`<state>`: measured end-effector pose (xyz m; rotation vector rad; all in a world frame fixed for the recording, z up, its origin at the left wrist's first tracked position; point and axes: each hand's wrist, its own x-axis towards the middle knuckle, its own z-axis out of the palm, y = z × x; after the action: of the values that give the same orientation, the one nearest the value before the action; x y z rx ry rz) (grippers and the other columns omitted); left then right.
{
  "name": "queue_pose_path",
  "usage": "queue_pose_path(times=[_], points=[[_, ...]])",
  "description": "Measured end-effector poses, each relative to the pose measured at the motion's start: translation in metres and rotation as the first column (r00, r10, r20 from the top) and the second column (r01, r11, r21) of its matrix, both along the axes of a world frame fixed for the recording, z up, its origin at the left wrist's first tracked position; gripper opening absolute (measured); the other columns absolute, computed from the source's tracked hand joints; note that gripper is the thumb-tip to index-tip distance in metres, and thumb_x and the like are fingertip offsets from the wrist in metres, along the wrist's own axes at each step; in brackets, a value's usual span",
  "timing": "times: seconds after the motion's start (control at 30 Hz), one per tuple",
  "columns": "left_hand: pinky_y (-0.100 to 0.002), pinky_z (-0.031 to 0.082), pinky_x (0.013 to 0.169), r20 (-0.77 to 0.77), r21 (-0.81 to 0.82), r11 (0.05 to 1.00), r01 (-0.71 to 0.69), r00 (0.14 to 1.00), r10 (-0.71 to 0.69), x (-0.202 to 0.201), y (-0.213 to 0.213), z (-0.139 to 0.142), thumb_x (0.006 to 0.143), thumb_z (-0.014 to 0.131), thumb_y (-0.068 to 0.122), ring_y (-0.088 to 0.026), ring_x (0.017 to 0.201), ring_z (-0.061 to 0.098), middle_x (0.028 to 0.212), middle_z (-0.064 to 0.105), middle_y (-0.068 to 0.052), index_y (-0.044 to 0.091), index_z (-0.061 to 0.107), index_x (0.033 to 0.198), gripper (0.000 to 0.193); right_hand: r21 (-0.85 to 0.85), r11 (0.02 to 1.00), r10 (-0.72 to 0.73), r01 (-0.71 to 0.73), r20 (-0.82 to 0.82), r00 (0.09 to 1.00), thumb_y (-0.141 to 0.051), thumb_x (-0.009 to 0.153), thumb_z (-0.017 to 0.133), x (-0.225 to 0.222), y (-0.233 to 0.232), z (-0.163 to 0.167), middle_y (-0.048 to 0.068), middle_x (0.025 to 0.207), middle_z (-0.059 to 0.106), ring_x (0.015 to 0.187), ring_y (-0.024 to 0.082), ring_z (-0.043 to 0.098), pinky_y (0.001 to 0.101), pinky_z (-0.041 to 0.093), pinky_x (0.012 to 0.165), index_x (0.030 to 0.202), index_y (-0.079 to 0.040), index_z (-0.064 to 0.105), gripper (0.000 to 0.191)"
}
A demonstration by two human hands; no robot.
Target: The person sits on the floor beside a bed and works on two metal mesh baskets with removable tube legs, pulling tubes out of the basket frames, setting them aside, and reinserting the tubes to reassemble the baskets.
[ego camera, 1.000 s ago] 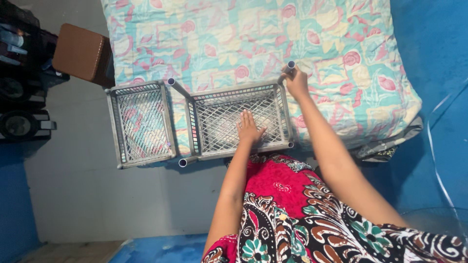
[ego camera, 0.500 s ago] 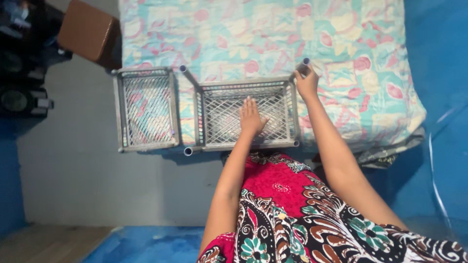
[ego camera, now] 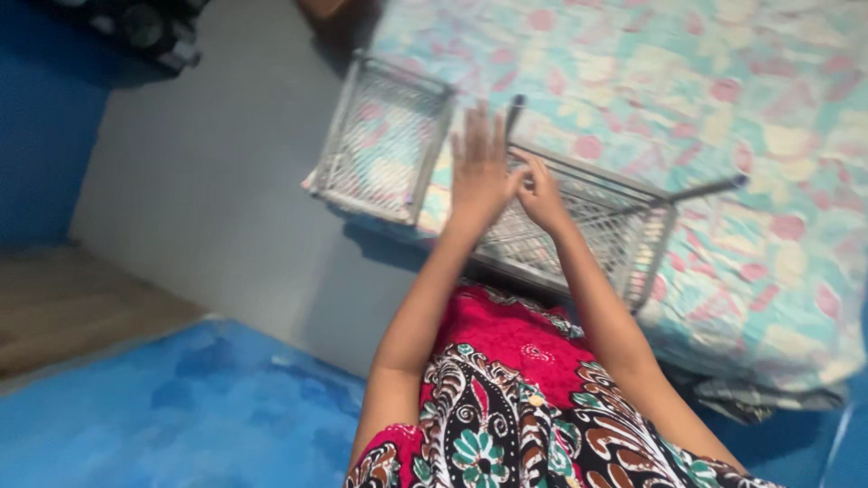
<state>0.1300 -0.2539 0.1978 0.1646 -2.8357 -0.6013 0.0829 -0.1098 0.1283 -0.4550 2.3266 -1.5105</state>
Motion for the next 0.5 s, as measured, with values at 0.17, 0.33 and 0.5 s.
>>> queue_pose_path(times=[0.17,0.33,0.5], points=[[-0.056,0.034,0.120,-0.033,0.055,0.966,-0.252,0.967,0.254,0.023,-0.128,-0.076,0.093,0.069,0.029,-0.046,0.145,0.034,0.156,0.036,-0.025,0.003,0.044,0.149,0.067,0.029,0.986,0.165,-0.164,-0.044,0.985,-0.013,0.094,0.069,0.013,-0.065,-0.020,0.015,0.138,0.057,0.116,0.031,0.064,0.0409,0.052,0.099,0.138,-0.011,0.057,0.046],[-0.054,0.049,0.099,0.502,0.116,0.946,-0.303,0.840,0.208,0.049,-0.175,-0.152,0.095,0.060,0.022,-0.043,0.124,0.056,0.133,0.058,-0.023,0.008,0.055,0.137,0.045,0.160,0.981,0.139,-0.107,-0.207,0.968,-0.013,0.091,0.072,0.030,-0.085,-0.056,0.019,0.141,0.055,0.132,0.040,0.053,0.0471,0.043,0.110,0.131,-0.008,0.062,0.041],[-0.052,0.048,0.104,0.656,0.151,0.922,-0.357,0.733,0.176,0.040,-0.185,-0.180,0.088,0.062,0.022,-0.042,0.129,0.054,0.135,0.058,-0.022,0.007,0.049,0.142,0.057,0.213,0.977,0.069,-0.032,-0.170,0.983,-0.014,0.093,0.070,0.042,-0.080,-0.074,0.019,0.141,0.056,0.132,0.040,0.053,0.0461,0.044,0.110,0.128,-0.008,0.063,0.036]])
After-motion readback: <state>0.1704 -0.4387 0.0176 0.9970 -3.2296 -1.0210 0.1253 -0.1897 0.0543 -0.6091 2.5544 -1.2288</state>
